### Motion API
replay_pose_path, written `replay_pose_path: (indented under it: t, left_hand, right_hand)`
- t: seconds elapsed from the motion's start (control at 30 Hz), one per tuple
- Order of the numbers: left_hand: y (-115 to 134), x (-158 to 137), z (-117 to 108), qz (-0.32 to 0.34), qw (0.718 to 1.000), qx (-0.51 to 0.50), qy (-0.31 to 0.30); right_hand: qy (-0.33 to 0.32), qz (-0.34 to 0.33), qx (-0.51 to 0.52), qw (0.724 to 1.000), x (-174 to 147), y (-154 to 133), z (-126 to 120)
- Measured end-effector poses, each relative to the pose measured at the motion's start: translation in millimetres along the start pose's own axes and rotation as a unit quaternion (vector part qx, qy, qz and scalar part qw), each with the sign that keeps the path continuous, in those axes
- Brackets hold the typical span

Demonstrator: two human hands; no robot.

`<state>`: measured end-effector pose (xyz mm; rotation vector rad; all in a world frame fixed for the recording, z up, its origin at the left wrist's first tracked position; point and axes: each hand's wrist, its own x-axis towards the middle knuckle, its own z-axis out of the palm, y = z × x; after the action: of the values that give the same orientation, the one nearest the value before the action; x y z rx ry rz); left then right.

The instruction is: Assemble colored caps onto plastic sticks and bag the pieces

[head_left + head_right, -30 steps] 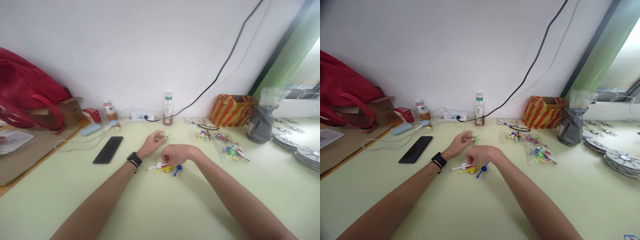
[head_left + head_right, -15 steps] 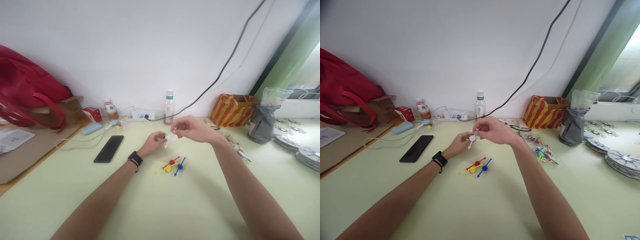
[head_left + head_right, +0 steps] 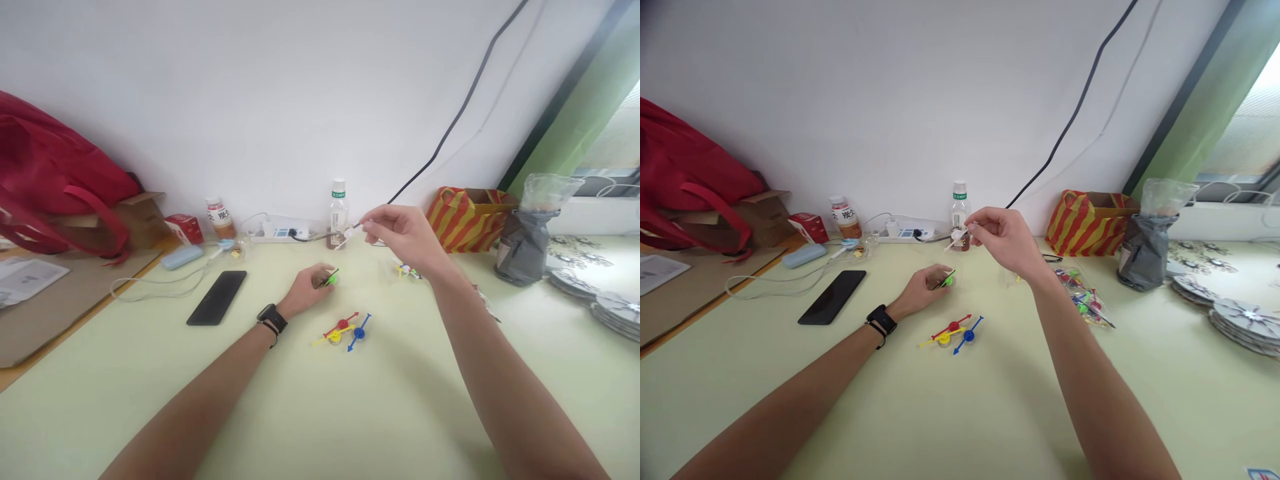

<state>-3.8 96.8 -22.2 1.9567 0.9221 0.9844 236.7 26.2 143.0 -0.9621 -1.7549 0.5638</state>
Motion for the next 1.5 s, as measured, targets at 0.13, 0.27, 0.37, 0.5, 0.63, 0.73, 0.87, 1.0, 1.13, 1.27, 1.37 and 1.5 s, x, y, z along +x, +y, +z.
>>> replay_pose_path:
  t: [0.13,0.27,0.37,0.5,0.63,0.73,0.87,1.0,1.13,1.27,1.37,1.5]
  left_hand:
    - [5,-1,2,0.004,1.000,-0.017,0.002]
    - [10,-3,3,0.005,1.000,-0.012,-0.010]
    - [12,-4,4,0.013,1.000,-0.008,-0.020]
    - [11,-4,5,0.017,0.999,0.005,-0.032]
    - [8,-3,5,0.019,0.999,0.010,-0.043]
    - [7,-2,5,0.016,0.999,0.013,-0.045]
    - [7,-2,4,0.019,0.999,0.017,-0.029]
    - [8,-2,4,0.037,0.999,0.031,-0.018]
    - [7,-1,5,0.033,0.999,0.037,-0.006]
    - [7,-1,5,0.032,0.997,0.068,0.008]
    - [7,-2,4,0.035,0.996,0.087,0.004]
    - [8,-2,5,0.047,0.995,0.084,-0.001]
  right_hand:
    - [0.005,0.002,-0.016,1.000,1,2,2]
    - [-0.006,-0.008,-0.056,0.998,3,9,9]
    - [-0.004,-0.031,-0.098,0.995,3,16,16]
    - [-0.013,-0.085,-0.160,0.983,1,22,25]
    - [0.006,-0.140,-0.174,0.975,1,22,28]
    - [0.047,-0.167,-0.165,0.971,1,18,27]
    - [0.066,-0.185,-0.172,0.965,0,14,26]
    - [0.013,-0.169,-0.202,0.965,-2,15,31]
    - [-0.073,-0.132,-0.254,0.955,-4,15,35]
    - [-0.121,-0.084,-0.284,0.948,-5,19,38]
    - [-0.118,-0.034,-0.268,0.956,-5,26,43]
    - [-0.120,0.014,-0.206,0.971,-3,33,51]
